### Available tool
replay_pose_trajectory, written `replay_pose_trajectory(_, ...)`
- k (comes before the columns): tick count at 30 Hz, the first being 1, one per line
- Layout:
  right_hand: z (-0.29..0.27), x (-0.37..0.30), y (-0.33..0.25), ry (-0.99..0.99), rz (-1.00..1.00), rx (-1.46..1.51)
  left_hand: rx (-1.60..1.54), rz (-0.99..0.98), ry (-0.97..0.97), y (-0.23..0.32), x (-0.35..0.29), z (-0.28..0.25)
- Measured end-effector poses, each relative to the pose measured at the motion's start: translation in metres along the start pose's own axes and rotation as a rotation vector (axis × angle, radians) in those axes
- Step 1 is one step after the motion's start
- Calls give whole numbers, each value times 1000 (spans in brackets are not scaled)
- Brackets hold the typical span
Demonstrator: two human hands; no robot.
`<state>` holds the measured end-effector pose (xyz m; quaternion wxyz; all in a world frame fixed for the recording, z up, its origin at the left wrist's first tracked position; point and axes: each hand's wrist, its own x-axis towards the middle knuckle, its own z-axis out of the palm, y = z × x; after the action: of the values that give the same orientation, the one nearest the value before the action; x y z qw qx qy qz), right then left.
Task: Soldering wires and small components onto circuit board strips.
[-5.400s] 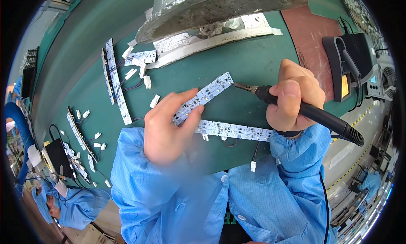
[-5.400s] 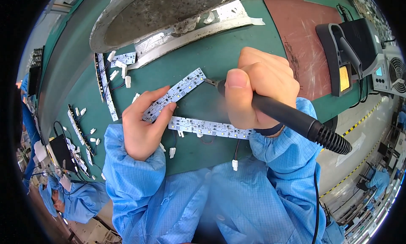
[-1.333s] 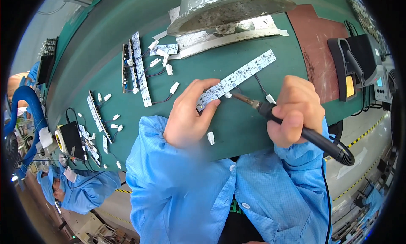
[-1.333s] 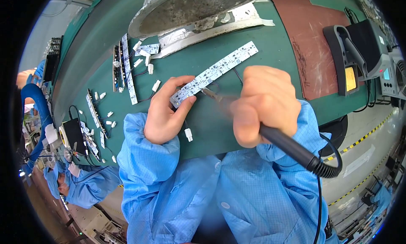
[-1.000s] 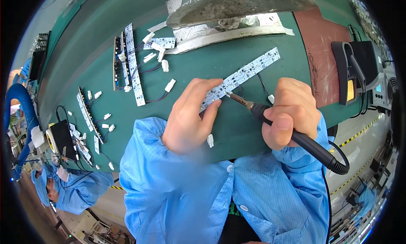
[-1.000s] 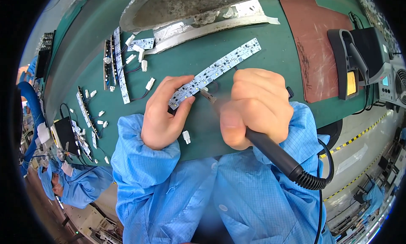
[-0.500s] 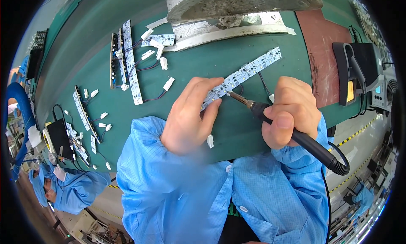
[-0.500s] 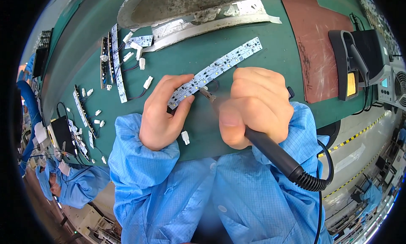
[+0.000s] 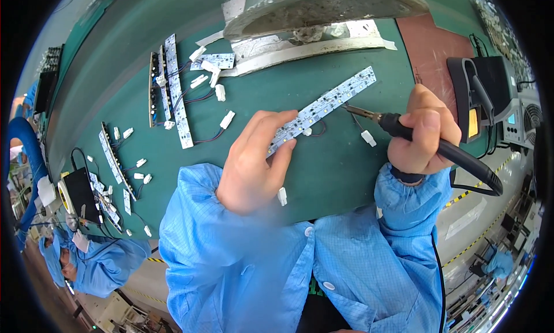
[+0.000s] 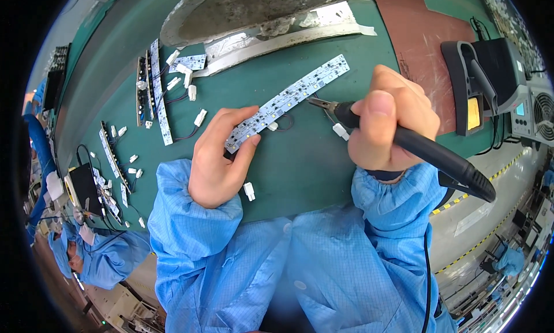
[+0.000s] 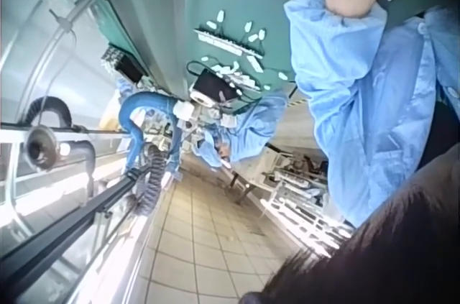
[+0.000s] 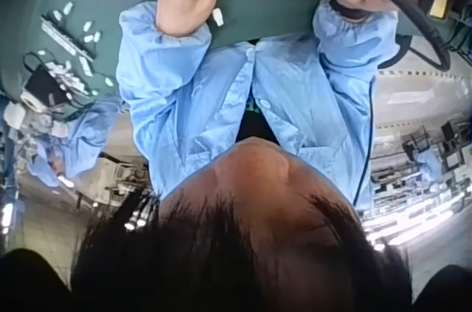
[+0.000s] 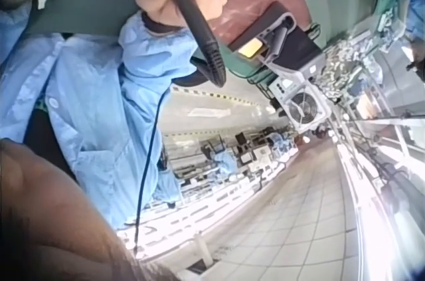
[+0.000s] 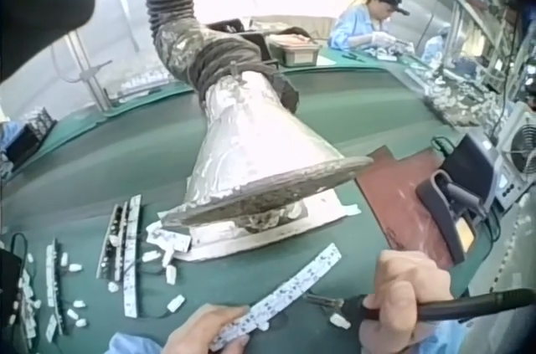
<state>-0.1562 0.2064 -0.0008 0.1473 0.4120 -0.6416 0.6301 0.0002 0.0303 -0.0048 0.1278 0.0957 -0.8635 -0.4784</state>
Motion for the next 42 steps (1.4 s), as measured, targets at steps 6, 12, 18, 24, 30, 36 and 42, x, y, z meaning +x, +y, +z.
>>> replay_pose_trajectory(6,1,1,3,-4,12,-46,-5,-20,13,1,0,1)
replay_pose_trajectory(12,3,4,7,27,-72,9,7,-11,7,1,0,1)
replay_pose_trajectory(18,4,2,2,-9,-10,-22,3,-48,-9,3,-1,0)
replay_pose_trajectory(24,5,3,1,-9,-1,-47,3,-60,-17,3,0,1)
replay_pose_trajectory(30,-2,3,2,-4,43,-47,7,-58,-16,4,1,0)
replay_pose_trajectory(36,-17,15,19,464,148,-153,9,-78,-20,5,1,2)
replay_pose_trajectory(42,-19,16,26,410,154,-202,13,-110,-35,2,0,2)
